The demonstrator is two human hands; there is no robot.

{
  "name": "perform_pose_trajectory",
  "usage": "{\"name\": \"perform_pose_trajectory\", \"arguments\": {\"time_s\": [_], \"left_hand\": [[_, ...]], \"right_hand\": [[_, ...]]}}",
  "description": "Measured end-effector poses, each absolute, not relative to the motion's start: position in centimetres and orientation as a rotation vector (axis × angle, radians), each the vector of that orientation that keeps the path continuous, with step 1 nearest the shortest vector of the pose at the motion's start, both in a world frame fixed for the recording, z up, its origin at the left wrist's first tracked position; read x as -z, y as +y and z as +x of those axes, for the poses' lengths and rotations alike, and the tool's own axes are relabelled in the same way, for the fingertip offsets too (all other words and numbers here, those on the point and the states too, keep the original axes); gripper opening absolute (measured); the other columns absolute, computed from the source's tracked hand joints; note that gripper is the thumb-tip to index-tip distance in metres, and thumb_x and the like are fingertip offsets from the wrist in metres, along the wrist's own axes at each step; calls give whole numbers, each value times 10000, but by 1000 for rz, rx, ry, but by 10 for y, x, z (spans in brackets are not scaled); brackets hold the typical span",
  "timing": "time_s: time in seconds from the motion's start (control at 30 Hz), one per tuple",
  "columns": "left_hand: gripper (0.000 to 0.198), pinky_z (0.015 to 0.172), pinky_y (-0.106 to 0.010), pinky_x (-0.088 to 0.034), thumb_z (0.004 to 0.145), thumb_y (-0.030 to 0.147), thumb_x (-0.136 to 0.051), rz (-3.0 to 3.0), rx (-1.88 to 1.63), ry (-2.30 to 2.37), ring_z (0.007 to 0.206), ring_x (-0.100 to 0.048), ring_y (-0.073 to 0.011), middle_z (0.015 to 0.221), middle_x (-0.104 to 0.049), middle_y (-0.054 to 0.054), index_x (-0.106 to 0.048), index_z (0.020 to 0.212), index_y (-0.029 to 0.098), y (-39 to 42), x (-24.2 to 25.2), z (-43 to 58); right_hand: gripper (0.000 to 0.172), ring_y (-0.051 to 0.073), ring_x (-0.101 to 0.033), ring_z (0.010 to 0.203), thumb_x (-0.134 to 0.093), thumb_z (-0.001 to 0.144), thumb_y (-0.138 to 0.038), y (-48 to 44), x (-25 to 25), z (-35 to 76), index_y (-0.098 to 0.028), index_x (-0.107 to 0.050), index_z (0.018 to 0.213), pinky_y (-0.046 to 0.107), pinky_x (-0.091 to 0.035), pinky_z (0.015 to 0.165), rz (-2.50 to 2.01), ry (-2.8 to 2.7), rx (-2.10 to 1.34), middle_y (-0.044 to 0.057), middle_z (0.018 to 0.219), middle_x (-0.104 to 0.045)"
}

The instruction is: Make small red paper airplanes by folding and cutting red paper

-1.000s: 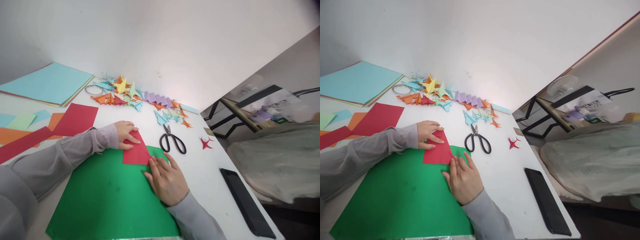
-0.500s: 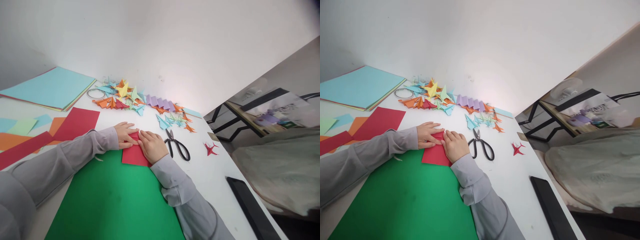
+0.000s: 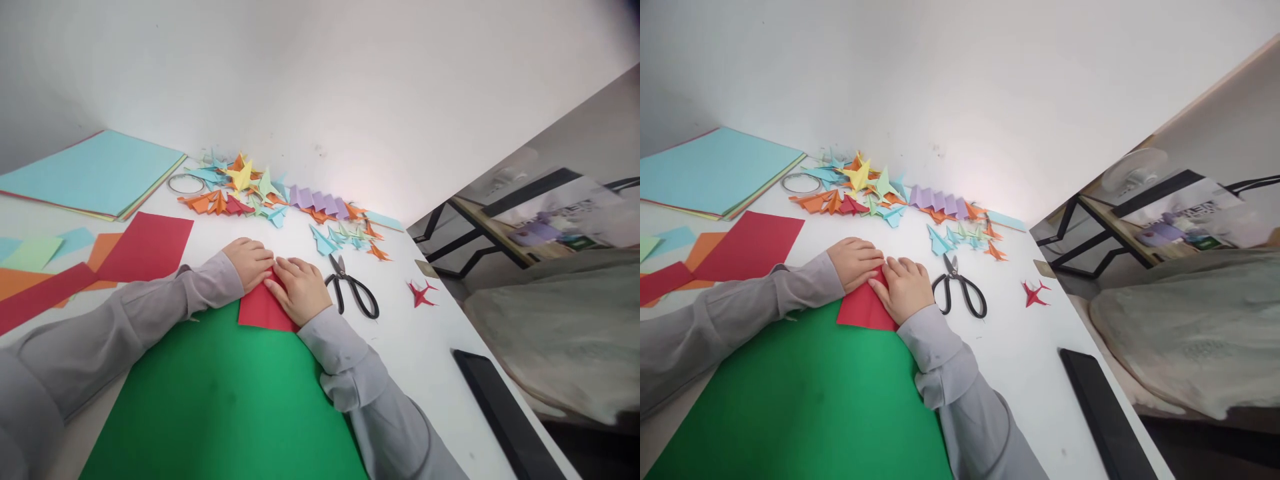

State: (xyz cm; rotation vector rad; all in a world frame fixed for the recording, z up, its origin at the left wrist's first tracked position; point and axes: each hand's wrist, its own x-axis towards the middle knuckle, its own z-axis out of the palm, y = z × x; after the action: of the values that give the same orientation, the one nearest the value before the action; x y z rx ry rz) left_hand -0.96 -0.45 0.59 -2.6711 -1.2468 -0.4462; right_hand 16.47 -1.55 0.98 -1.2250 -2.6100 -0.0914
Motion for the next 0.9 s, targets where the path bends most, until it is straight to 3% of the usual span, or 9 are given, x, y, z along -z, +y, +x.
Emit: {"name": "perform_pose_trajectory", "arguments": {"time_s": [0.2,0.57,0.9], "left_hand": [[361,967,-477,-281,829,243,-406,-2576,269,-1382,1116,-465,-261,1230,-558,-66,-557,1154,193,-17,-6,0],[431,970,-521,-291,861,356,-349,-2579,237,-1448,1205,-407,-304,1288,-516,-68,-520,1217,183,-22,-7,-2],[497,986,-520,-260,846,434,-352,-2594,124,-1550,1221,-348,-352,1350,-450,-43,-474,1268,203,-21,-10,-3]], "right_hand": [[366,255,-441,1155,-423,859,-454,-13,-6,163,-222,-616,1066,451,-347,938,-1262,-2494,-101,63,1217,-568],[352,283,-442,1164,-441,853,-433,-31,-8,167,-183,-630,1014,519,-306,954,-1263,-2515,0,85,1202,-580],[282,253,-482,1134,-486,842,-390,-52,-5,182,-173,-653,908,451,-346,946,-1208,-2498,40,92,1132,-621]]}}
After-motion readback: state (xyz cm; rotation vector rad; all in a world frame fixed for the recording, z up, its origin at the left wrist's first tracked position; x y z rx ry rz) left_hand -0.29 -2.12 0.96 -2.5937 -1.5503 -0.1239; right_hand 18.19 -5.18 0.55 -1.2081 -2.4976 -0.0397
